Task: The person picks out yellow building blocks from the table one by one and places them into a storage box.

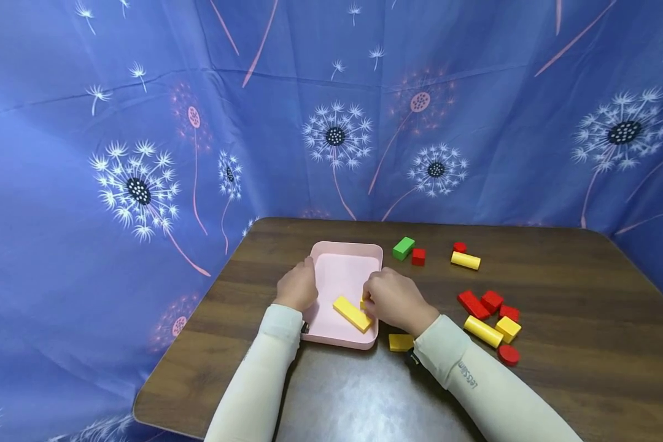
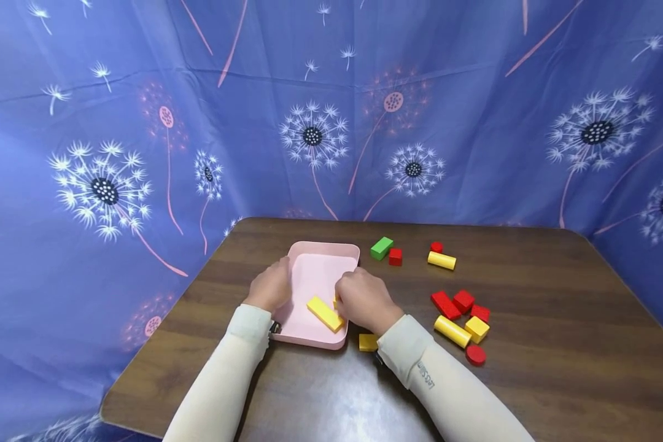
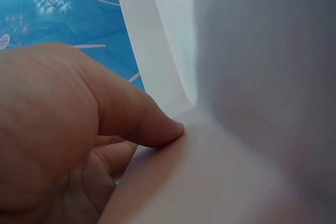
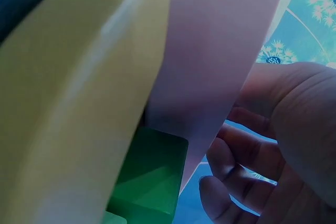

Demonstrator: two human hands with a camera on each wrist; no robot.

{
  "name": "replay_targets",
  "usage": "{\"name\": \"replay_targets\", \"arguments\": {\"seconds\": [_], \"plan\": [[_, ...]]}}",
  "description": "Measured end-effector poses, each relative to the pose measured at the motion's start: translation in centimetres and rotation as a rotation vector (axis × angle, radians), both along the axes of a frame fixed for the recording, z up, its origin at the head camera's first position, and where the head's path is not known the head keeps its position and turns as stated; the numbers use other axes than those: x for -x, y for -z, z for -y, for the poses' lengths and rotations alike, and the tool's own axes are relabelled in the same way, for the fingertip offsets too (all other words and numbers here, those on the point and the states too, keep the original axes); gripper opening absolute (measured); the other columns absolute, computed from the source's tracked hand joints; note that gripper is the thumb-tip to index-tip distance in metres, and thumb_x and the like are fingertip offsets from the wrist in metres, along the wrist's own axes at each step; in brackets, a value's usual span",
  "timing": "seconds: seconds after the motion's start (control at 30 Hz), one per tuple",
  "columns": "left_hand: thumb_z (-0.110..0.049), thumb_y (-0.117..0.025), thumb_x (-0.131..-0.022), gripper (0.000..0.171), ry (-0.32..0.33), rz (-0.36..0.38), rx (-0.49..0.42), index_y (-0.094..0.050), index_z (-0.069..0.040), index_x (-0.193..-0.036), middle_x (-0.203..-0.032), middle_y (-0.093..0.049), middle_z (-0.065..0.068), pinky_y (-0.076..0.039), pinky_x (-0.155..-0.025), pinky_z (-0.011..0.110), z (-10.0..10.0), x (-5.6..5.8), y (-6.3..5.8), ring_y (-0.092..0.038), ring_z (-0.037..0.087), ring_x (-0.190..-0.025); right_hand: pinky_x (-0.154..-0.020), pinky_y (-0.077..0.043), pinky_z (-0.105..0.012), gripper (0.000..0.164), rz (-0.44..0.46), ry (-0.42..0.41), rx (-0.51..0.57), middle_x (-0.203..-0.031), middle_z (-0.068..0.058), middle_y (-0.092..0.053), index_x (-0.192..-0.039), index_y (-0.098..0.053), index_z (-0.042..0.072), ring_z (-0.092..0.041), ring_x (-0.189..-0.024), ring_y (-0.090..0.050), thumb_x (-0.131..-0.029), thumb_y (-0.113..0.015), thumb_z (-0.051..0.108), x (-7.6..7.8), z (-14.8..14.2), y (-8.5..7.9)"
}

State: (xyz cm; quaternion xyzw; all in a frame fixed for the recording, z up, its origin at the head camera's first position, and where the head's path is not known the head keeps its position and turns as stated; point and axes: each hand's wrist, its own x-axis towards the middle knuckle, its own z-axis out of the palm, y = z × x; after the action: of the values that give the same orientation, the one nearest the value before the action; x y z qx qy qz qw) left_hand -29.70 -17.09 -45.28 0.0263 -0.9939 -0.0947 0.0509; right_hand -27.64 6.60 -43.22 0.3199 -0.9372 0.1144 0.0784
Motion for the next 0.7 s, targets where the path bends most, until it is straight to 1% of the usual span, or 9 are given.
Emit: {"name": "replay_targets", "arguments": {"seconds": [0.13, 0.23, 0.33, 0.47, 0.57, 0.7], "plan": [[-0.011, -0.069, -0.095, 0.064, -0.001, -0.009, 0.003, -0.043, -0.002, -0.153, -0.131, -0.067, 0.017, -0.06, -0.089, 0.053, 0.1, -0.1, 0.2, -0.072, 0.032, -0.106, -0.064, -0.05, -0.026, 0.007, -0.02, 0.001, -0.01, -0.072, 0.013, -0.063, -0.079, -0.077, 0.025, -0.012, -0.078, -0.051, -0.083, -0.082, 0.022, -0.2, 0.2, 0.2], [-0.01, -0.07, -0.094, 0.063, 0.002, -0.016, -0.009, -0.045, -0.001, -0.151, -0.13, -0.067, 0.017, -0.06, -0.09, 0.054, 0.1, 0.0, 0.1, -0.071, 0.033, -0.106, -0.063, -0.049, -0.026, 0.009, -0.039, 0.007, -0.013, -0.072, 0.013, -0.062, -0.077, -0.075, 0.024, -0.012, -0.078, -0.051, -0.083, -0.082, 0.022, -0.2, 0.3, 0.1], [-0.01, -0.071, -0.094, 0.063, 0.001, -0.012, -0.016, -0.045, -0.002, -0.151, -0.132, -0.066, 0.017, -0.059, -0.092, 0.054, 0.0, 0.0, -0.1, -0.071, 0.033, -0.108, -0.064, -0.05, -0.026, 0.009, -0.051, -0.002, -0.008, -0.072, 0.012, -0.062, -0.078, -0.075, 0.023, -0.012, -0.078, -0.051, -0.082, -0.082, 0.022, -0.3, 0.3, -0.1], [-0.01, -0.072, -0.094, 0.064, -0.003, 0.005, -0.022, -0.045, -0.002, -0.151, -0.134, -0.065, 0.018, -0.059, -0.094, 0.054, 0.0, -0.1, 0.0, -0.071, 0.033, -0.11, -0.066, -0.051, -0.024, 0.005, -0.052, -0.031, 0.01, -0.077, 0.011, -0.065, -0.083, -0.078, 0.023, -0.01, -0.077, -0.051, -0.082, -0.083, 0.023, -0.4, 0.1, 0.1], [-0.01, -0.072, -0.094, 0.063, -0.001, 0.001, -0.026, -0.046, -0.001, -0.15, -0.132, -0.066, 0.018, -0.06, -0.091, 0.054, 0.1, -0.2, 0.3, -0.072, 0.033, -0.107, -0.068, -0.054, -0.025, 0.007, -0.09, -0.044, 0.034, -0.084, 0.009, -0.068, -0.089, -0.079, 0.022, -0.009, -0.079, -0.055, -0.082, -0.082, 0.024, -0.4, -0.4, 0.2], [-0.01, -0.073, -0.093, 0.064, -0.001, -0.005, -0.028, -0.045, -0.001, -0.151, -0.132, -0.066, 0.018, -0.06, -0.09, 0.055, 0.1, -0.1, 0.5, -0.072, 0.034, -0.106, -0.069, -0.056, -0.027, 0.009, -0.169, -0.042, 0.072, -0.092, 0.006, -0.071, -0.093, -0.079, 0.02, -0.011, -0.083, -0.059, -0.084, -0.079, 0.024, -0.3, -1.3, -0.3]]}}
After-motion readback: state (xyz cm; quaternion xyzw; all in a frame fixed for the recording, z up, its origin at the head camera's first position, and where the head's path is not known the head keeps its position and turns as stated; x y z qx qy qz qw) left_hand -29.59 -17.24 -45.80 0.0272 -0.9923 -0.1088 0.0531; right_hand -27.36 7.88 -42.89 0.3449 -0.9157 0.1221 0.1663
